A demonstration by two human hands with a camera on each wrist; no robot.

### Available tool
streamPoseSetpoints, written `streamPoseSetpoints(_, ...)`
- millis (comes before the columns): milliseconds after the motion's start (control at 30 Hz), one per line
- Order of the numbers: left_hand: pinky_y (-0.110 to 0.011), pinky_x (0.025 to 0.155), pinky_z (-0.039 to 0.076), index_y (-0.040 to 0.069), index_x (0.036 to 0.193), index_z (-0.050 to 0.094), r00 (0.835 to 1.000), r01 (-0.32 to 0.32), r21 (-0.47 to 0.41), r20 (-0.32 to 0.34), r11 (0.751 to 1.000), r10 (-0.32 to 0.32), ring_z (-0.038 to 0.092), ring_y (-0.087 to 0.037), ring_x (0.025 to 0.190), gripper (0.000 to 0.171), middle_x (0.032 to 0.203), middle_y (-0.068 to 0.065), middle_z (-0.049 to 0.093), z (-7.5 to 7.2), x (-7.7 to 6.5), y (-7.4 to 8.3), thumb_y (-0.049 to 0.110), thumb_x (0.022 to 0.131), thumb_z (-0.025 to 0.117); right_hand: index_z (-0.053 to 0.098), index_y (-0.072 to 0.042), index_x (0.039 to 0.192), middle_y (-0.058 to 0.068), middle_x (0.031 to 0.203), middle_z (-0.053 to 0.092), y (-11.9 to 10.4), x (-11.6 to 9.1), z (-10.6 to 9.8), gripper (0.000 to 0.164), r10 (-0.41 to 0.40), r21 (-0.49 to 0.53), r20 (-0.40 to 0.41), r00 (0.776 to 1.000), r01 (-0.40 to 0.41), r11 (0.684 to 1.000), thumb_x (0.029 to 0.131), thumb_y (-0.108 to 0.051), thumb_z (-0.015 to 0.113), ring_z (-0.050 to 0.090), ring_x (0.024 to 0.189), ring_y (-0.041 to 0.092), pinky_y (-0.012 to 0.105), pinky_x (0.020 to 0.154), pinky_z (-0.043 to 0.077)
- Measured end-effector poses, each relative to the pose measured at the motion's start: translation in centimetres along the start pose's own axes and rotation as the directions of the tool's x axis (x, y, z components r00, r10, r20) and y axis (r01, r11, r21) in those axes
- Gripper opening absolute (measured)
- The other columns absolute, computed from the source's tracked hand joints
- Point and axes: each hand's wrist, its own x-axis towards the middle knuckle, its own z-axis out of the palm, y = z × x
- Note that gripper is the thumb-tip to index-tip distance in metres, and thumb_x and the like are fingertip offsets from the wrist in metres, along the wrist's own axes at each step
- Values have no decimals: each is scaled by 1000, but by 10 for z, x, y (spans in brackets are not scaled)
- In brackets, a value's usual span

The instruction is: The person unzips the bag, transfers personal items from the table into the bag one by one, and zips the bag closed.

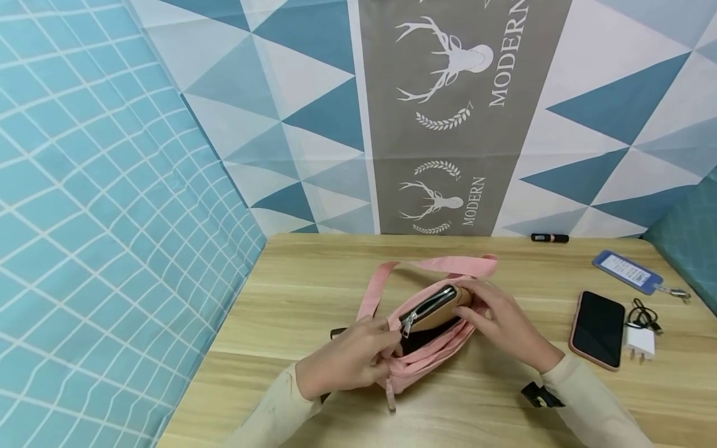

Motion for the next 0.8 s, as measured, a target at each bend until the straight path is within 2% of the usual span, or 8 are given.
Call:
streamPoseSetpoints(100,-23,67,33,18,82,49,999,39,160,10,986,-42,40,-8,70,20,72,9,46,2,0,3,10,77,67,57,-23,134,-8,112,59,1,-2,-2,43,12,38,-1,1000,-12,999,94,-14,69,57,88,8,21,72,49)
streamPoseSetpoints(167,-26,66,34,18,84,54,998,58,288,-5,956,-59,41,-12,71,13,72,7,47,3,-1,4,17,81,67,57,-25,130,-9,107,58,2,-3,-3,39,11,49,6,1000,-11,999,95,-13,68,56,85,8,20,70,49)
streamPoseSetpoints(233,-27,66,35,18,81,59,996,86,351,-21,932,-84,41,-13,72,11,73,7,48,4,-2,4,22,84,69,57,-27,124,-10,99,56,1,-3,-4,33,9,43,23,1000,-10,999,96,-16,68,54,80,7,21,67,47)
streamPoseSetpoints(300,-28,66,35,18,76,62,994,109,374,-44,921,-100,40,-14,72,12,75,6,46,2,-3,4,20,85,71,55,-30,116,-11,89,53,1,-2,-5,25,6,26,45,999,-7,1000,97,-19,66,50,72,6,22,61,43)
streamPoseSetpoints(467,-28,65,38,17,75,66,992,128,330,-41,935,-121,42,-14,71,12,75,4,44,2,-5,-1,14,83,74,52,-32,110,-12,85,47,-1,-3,-8,17,4,-32,81,997,-1,1000,100,-22,62,46,67,6,22,59,39)
streamPoseSetpoints(600,-31,67,38,16,79,69,975,200,408,10,891,-223,42,-18,75,11,83,-1,46,6,-6,-8,25,84,74,53,-31,117,-12,95,49,-4,-2,-10,20,16,-71,105,994,-9,997,100,-24,62,47,72,5,22,61,41)
streamPoseSetpoints(700,-35,71,38,17,84,72,958,245,462,18,852,-286,43,-22,83,15,94,-5,48,3,-7,-10,31,85,75,57,-25,124,-10,102,54,-8,-1,-8,27,-29,-179,100,995,46,983,98,-24,64,50,77,4,25,64,45)
streamPoseSetpoints(800,-37,75,41,18,89,73,959,246,455,15,856,-283,48,-25,88,15,102,-6,53,-4,-8,-10,33,85,76,59,-17,128,-4,106,58,-14,2,-5,35,-118,-330,72,990,135,934,95,-23,69,53,83,7,31,67,48)
